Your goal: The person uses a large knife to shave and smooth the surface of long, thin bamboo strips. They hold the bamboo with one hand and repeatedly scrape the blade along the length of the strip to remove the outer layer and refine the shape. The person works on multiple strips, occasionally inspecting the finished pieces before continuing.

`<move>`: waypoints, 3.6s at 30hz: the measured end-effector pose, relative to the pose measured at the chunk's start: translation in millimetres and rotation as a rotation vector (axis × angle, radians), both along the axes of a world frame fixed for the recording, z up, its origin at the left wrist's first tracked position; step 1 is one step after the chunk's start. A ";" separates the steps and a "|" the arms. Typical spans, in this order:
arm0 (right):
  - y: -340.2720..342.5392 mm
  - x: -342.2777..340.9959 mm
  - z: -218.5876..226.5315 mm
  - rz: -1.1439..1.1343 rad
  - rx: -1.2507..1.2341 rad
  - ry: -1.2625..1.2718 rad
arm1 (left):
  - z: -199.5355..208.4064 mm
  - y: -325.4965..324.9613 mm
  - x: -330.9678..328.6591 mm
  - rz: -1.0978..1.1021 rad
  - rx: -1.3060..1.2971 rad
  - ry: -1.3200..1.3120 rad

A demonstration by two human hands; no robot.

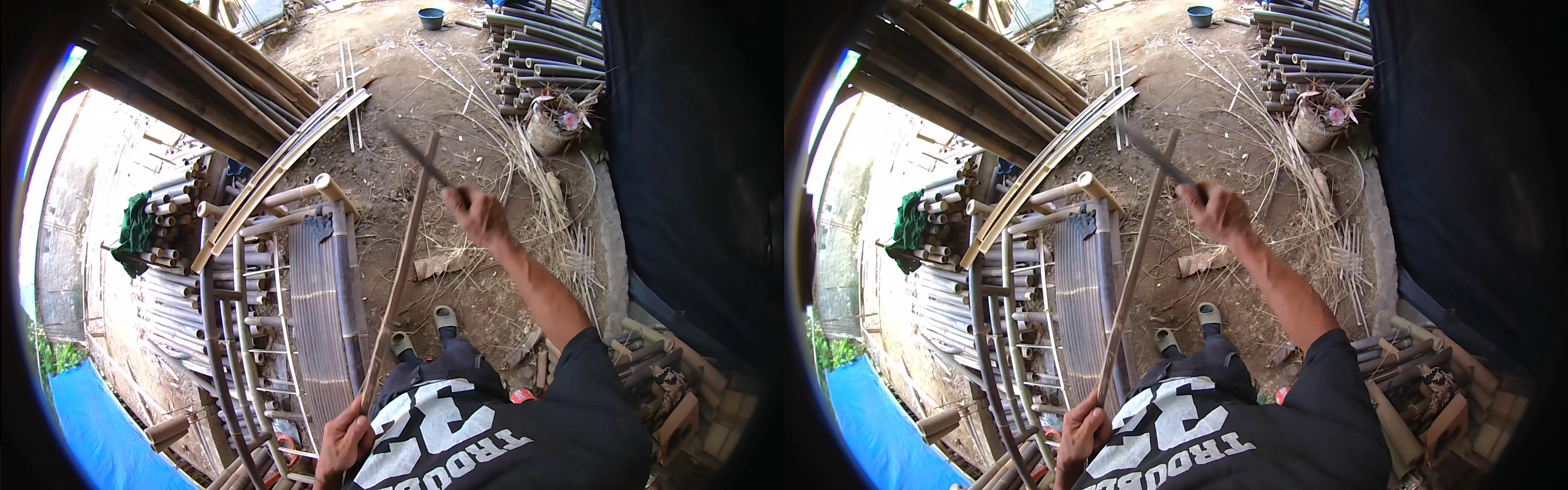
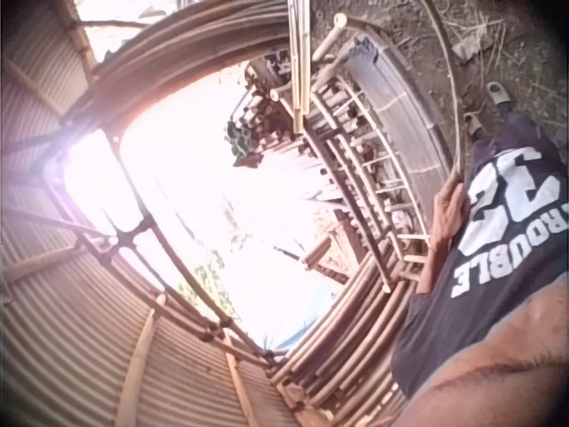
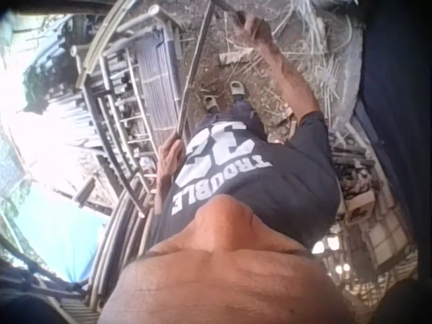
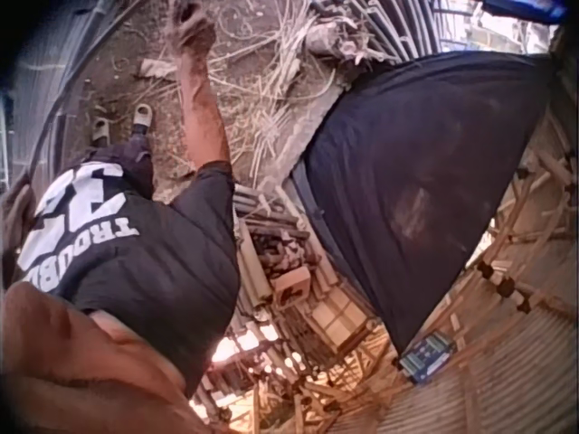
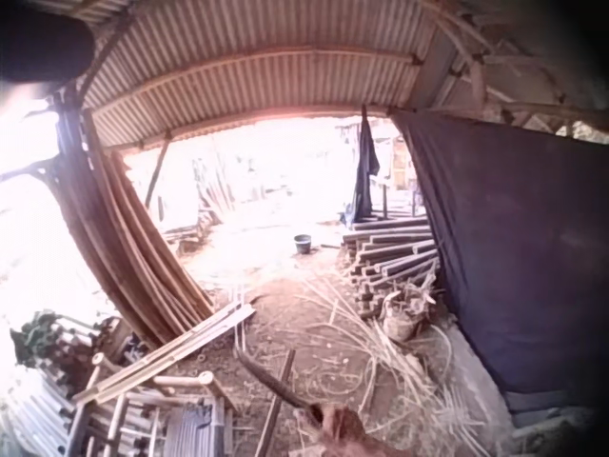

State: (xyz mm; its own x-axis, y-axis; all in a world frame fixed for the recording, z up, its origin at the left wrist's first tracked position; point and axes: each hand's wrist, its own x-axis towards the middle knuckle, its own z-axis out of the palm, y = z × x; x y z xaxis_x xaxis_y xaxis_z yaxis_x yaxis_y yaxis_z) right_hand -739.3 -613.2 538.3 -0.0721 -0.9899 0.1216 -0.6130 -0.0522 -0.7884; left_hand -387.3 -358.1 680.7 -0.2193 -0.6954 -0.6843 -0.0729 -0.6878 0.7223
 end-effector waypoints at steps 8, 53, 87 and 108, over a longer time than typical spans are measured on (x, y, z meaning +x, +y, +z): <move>-7.1 -35.3 48.5 -0.160 0.044 -0.071 | -8.5 -10.9 3.3 -0.068 -0.122 -0.302; 34.7 -122.4 -38.3 -0.282 0.645 -1.114 | -14.7 -41.7 15.0 -0.472 -0.523 -0.529; 350.9 102.4 56.1 -0.380 0.647 -1.105 | -5.8 76.1 -108.8 -1.174 -1.584 0.692; 469.2 82.3 97.4 -0.465 0.114 -1.495 | 108.7 38.9 -95.7 -0.275 -1.579 0.149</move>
State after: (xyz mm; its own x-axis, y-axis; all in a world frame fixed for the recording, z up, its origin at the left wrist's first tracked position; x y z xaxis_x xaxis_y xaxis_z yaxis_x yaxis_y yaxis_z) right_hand -657.1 -144.1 635.7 -0.3441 -0.8460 -0.4073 0.7519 0.0115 -0.6592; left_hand -483.0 -319.3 789.4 -0.4461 -0.5804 0.6813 0.0703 0.7362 0.6731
